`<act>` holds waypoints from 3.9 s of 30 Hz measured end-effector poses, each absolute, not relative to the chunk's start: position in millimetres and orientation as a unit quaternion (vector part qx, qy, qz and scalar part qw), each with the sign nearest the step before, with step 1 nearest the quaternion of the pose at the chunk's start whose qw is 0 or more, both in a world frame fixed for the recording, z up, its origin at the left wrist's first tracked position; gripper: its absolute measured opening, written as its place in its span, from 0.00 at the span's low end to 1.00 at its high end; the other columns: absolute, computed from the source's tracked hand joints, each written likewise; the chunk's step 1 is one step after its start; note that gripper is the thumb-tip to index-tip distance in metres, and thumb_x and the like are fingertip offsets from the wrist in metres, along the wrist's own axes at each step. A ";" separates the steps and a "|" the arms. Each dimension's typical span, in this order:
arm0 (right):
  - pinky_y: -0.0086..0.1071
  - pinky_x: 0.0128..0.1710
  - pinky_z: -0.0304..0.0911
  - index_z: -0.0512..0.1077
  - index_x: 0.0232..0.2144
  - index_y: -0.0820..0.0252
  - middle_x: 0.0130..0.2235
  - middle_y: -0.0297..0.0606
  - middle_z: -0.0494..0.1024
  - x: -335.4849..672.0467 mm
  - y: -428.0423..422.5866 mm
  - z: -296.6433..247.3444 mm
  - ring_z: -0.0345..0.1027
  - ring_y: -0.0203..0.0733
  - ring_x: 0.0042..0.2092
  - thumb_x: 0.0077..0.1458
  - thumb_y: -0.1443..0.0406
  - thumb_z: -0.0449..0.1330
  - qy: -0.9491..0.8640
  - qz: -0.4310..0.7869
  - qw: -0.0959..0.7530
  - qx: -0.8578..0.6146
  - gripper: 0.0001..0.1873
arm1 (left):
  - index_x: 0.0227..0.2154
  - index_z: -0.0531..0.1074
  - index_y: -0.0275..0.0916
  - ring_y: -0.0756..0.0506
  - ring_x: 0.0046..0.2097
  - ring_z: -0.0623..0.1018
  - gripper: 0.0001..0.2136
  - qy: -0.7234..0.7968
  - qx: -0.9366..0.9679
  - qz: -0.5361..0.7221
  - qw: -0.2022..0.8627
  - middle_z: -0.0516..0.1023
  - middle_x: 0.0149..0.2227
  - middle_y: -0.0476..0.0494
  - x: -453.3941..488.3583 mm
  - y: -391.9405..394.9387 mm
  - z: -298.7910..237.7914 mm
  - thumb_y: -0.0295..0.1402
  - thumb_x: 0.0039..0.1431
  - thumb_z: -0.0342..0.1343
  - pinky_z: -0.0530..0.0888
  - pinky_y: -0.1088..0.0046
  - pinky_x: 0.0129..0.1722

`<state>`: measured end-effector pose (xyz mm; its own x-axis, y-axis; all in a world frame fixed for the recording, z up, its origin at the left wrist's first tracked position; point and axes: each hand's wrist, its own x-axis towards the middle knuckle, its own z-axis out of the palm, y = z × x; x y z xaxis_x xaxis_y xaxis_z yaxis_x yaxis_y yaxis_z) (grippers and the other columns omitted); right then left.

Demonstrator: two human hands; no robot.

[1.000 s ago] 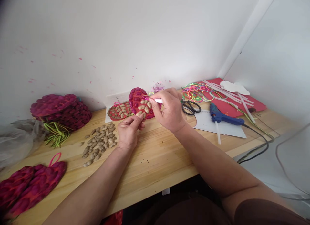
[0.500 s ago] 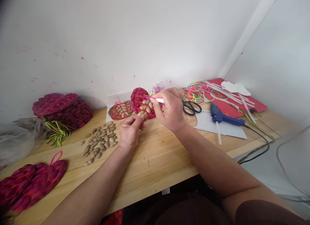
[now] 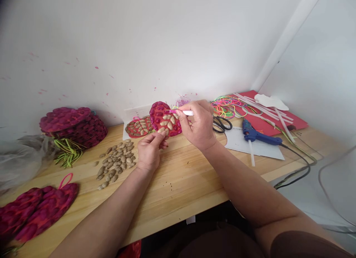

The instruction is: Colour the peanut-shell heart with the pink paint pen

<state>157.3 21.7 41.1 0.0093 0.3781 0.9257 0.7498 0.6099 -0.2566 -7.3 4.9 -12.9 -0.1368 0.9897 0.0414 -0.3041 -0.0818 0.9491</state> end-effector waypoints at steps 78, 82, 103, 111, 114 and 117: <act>0.43 0.42 0.66 0.73 0.35 0.53 0.33 0.35 0.82 162.5 30.5 34.5 0.73 0.46 0.39 0.63 0.64 0.63 -0.694 -0.141 0.575 -0.409 0.03 | 0.20 0.78 0.38 0.52 0.22 0.71 0.13 0.443 0.404 0.623 0.502 0.77 0.22 0.48 -7.6 7.3 -15.5 0.41 0.48 0.71 0.68 0.76 0.23; 0.42 0.42 0.66 0.74 0.35 0.53 0.34 0.36 0.82 162.7 30.1 35.5 0.74 0.45 0.39 0.64 0.63 0.64 -0.693 -0.128 0.590 -0.394 0.03 | 0.20 0.78 0.38 0.52 0.21 0.71 0.13 0.440 0.408 0.627 0.497 0.76 0.20 0.49 -9.6 7.4 -14.1 0.41 0.48 0.71 0.68 0.76 0.23; 0.43 0.41 0.66 0.75 0.35 0.53 0.34 0.36 0.82 162.7 27.0 38.4 0.73 0.45 0.39 0.64 0.62 0.63 -0.686 -0.126 0.598 -0.395 0.04 | 0.20 0.77 0.37 0.52 0.22 0.70 0.14 0.430 0.400 0.630 0.508 0.76 0.20 0.48 -9.2 5.3 -13.1 0.41 0.48 0.72 0.67 0.76 0.23; 0.42 0.42 0.64 0.74 0.33 0.54 0.32 0.36 0.82 159.3 23.5 40.0 0.72 0.45 0.38 0.64 0.63 0.63 -0.705 -0.145 0.564 -0.404 0.06 | 0.22 0.78 0.38 0.52 0.22 0.71 0.14 0.438 0.432 0.624 0.482 0.76 0.20 0.49 -10.4 5.5 -17.0 0.43 0.50 0.71 0.68 0.75 0.24; 0.43 0.42 0.64 0.74 0.33 0.55 0.33 0.36 0.82 159.2 22.8 40.0 0.72 0.45 0.38 0.63 0.63 0.63 -0.702 -0.154 0.564 -0.407 0.05 | 0.20 0.77 0.38 0.52 0.22 0.71 0.15 0.441 0.420 0.626 0.487 0.75 0.19 0.49 -10.5 4.9 -13.9 0.43 0.49 0.71 0.68 0.76 0.24; 0.42 0.43 0.64 0.75 0.35 0.54 0.33 0.36 0.82 158.4 22.6 39.1 0.73 0.45 0.39 0.64 0.63 0.63 -0.705 -0.143 0.571 -0.395 0.04 | 0.20 0.77 0.37 0.52 0.22 0.71 0.14 0.442 0.406 0.629 0.493 0.75 0.20 0.49 -10.0 3.7 -10.6 0.41 0.48 0.72 0.67 0.76 0.23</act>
